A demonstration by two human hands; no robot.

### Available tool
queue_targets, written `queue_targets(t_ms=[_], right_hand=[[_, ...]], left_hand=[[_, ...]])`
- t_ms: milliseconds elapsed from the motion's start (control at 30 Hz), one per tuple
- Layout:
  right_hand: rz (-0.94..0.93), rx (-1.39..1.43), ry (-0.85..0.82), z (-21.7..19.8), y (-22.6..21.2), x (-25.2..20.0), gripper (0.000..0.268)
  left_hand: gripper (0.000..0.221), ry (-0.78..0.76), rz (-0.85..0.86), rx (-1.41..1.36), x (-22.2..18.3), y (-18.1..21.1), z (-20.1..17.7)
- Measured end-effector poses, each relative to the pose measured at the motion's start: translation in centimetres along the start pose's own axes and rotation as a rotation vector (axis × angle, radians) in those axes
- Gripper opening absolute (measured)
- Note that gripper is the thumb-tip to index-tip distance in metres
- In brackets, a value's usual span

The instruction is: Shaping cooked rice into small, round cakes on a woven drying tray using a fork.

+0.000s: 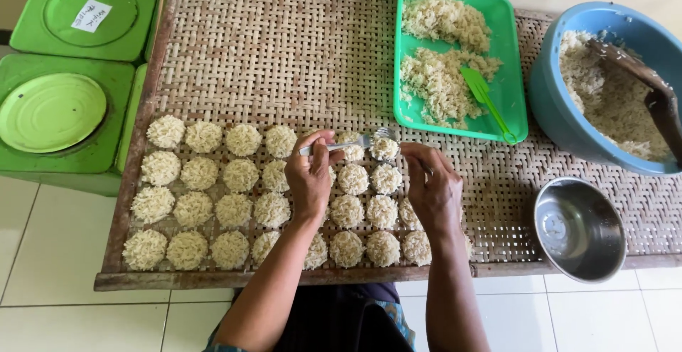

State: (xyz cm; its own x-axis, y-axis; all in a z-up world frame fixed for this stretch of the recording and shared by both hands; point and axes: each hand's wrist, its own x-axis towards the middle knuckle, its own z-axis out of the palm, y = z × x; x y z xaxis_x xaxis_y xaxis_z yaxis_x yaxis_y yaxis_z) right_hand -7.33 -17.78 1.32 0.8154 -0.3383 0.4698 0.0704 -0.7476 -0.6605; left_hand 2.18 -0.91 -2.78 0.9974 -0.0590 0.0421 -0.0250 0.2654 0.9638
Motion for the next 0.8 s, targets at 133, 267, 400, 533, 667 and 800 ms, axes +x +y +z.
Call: queue_targets(t_ms=[133,267,400,533,667,800], right_hand=[[0.015,-0.053,-0.015,-0.6,0.1,-0.2,0.014],[0.017,-0.055,-0.045,-1.1,0.3,-0.5,0.014],[-0.007,-0.030,0.012,-1.4,0.9,0.0,0.014],[-0.028,-0.023,-0.016,-0.8,1.0,0.4,0.014],[-0.020,-0.041,-0.026,-1.3,0.6,0.6,0.013],[-0.048,-0.007,-0.003,-0.4,1.3,1.5,0.011]], left_hand=[[0.021,-0.019,0.035,0.004,0.3,0.2,-0.1],[0.021,-0.035,0.088,-0.027,0.9,-0.5,0.5],[0.020,-0.044,0.086,-0.044,1.5,-1.5,0.8],[0.021,-0.065,0.091,-0.014,1.5,-1.3,0.5],[0.021,-0.047,0.085,-0.021,1.1,0.3,0.2],[0.021,-0.011,0.074,-0.071,1.3,1.3,-0.2]])
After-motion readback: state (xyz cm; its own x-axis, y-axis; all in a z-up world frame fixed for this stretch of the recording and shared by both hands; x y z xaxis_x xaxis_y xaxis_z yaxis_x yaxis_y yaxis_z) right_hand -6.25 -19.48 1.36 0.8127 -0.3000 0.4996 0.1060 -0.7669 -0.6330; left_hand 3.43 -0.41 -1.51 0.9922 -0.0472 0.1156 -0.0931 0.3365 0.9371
